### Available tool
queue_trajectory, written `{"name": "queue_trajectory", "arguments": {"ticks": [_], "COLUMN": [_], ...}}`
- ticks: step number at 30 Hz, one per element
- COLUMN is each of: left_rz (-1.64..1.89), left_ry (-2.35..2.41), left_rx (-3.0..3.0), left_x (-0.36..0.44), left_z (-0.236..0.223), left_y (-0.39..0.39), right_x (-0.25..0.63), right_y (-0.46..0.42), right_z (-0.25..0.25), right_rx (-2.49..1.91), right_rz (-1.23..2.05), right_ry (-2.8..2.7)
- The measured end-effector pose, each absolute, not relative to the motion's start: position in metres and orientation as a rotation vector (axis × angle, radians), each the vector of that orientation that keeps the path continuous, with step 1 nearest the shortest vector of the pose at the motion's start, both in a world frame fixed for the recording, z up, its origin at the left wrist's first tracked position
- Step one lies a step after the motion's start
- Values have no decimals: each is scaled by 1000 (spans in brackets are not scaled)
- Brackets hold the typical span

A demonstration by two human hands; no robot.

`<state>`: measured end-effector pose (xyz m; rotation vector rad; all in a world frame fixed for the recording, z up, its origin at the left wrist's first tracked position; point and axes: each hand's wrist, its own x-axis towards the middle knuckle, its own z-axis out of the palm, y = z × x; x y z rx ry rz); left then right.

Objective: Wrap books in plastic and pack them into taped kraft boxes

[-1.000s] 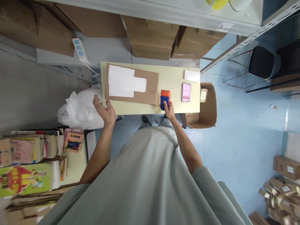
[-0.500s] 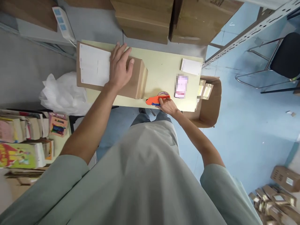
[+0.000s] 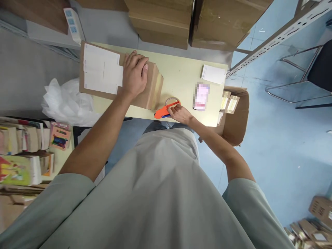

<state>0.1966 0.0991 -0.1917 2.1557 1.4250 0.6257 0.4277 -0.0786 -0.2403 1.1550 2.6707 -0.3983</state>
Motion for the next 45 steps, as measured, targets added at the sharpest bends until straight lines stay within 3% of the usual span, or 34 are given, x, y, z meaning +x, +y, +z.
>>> {"name": "queue_trajectory", "arguments": {"ticks": [14,36,45], "left_rz": [652,565,498], "left_ry": [1414,1451,1340], "left_rx": [2145,2260,2286], "left_x": [198,201,202], "left_z": [-194,-194,-170], "left_y": [100,96,68], "right_x": [438,424,397], "right_y": [-74,-25,-34], "right_z": [-234,-238,-241], "right_rx": [1052,1029,1037], "right_rz": [-179,-226,-348], "right_ry": [2729,2748,2786]}}
